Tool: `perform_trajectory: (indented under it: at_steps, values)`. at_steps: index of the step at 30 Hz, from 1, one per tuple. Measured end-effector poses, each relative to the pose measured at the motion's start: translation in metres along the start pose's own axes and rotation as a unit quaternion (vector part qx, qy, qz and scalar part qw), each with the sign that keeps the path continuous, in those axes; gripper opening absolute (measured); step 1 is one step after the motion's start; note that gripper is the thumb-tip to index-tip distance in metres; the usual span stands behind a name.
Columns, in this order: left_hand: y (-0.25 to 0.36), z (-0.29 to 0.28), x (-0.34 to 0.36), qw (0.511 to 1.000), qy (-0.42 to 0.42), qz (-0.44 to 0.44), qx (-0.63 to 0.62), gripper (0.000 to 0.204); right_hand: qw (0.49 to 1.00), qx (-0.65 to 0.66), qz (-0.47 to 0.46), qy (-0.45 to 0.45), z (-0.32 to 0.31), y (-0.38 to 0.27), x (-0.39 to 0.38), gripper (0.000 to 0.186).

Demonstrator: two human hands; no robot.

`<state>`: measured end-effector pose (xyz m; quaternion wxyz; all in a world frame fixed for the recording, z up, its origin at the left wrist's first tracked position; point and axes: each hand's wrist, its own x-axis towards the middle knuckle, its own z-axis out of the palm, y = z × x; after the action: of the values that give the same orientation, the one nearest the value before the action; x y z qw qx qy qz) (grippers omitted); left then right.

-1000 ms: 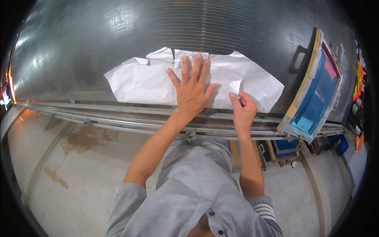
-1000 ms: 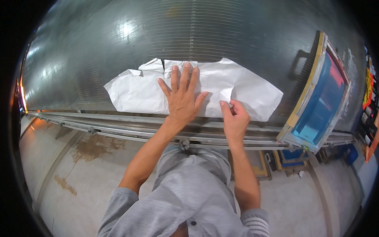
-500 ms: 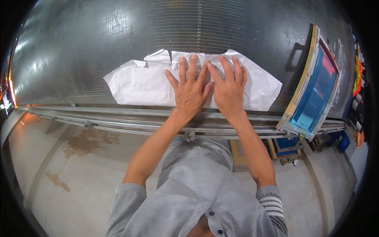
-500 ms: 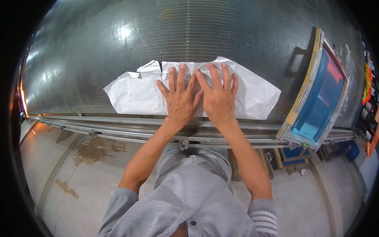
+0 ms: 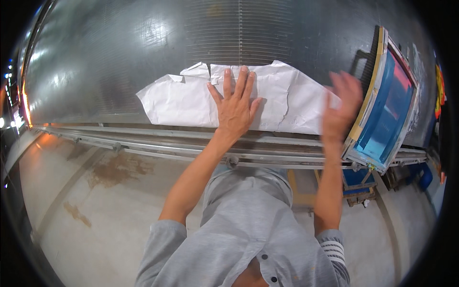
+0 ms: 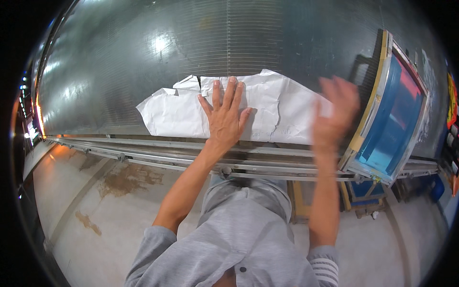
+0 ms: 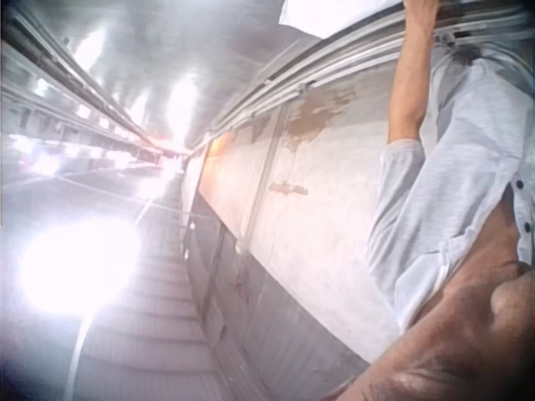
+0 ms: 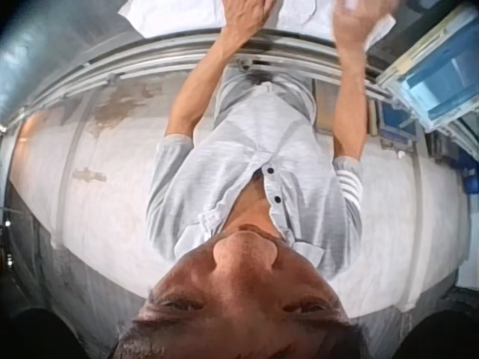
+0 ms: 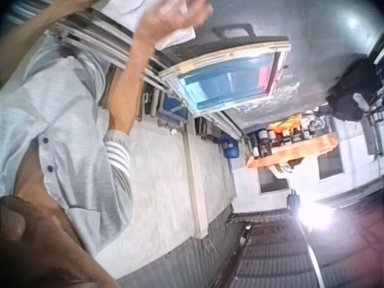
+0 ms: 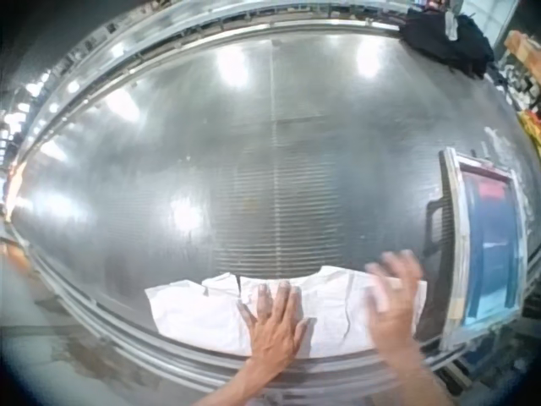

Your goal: The person carries a white t-shirt and a black garment to a conveyor belt, then retrieves a screen printing frame from a stack. They place the frame on the belt, unfold the white t-shirt, and align it under the screen. The person then uses a squeegee to pull ink across the screen, printing a design onto the shirt.

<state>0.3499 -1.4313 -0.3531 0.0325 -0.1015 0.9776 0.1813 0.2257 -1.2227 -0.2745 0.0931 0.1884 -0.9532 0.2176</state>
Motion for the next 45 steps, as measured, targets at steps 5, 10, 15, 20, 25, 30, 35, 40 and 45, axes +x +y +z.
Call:
perform_trajectory:
  at_steps: [5, 10, 15, 20, 25, 30, 35, 40, 45]
  values:
    - [0.003, -0.015, -0.003, 1.000, -0.003, -0.023, -0.006, 0.073, 0.941, -0.256, 0.172, 0.136, -0.109, 0.287, -0.063, 0.046]
    - [-0.016, -0.022, -0.021, 0.998, -0.014, -0.052, 0.025, 0.077, 0.834, -0.331, 0.442, 0.015, -0.198, 0.466, -0.161, 0.092]
    - [-0.029, -0.024, -0.026, 0.998, -0.016, -0.064, -0.017, 0.077, 0.892, -0.081, 0.435, -0.091, -0.188, 0.492, -0.166, 0.074]
    - [-0.031, -0.041, -0.037, 0.990, 0.076, -0.091, -0.072, 0.072, 0.916, -0.048, 0.395, -0.051, -0.198, 0.476, -0.168, 0.060]
    - [-0.020, -0.044, -0.067, 0.974, 0.083, -0.060, -0.201, 0.070, 0.896, 0.093, 0.434, -0.026, -0.228, 0.421, -0.174, 0.045]
    - [0.045, -0.072, -0.075, 0.701, -0.125, -0.130, -0.690, 0.076, 0.885, 0.170, 0.433, -0.003, -0.197, 0.329, -0.170, 0.039]
    - [0.016, -0.123, -0.051, 0.668, -0.158, -0.171, -0.707, 0.086, 0.884, 0.258, 0.388, -0.026, -0.092, 0.131, -0.093, 0.027]
    - [-0.084, -0.098, -0.055, 0.799, 0.075, -0.266, -0.535, 0.041, 0.959, 0.166, 0.228, -0.031, -0.008, 0.004, -0.078, 0.028]
    - [-0.117, -0.085, -0.056, 0.886, 0.144, -0.263, -0.354, 0.043, 0.973, 0.107, 0.203, 0.025, 0.042, -0.013, -0.093, 0.040]
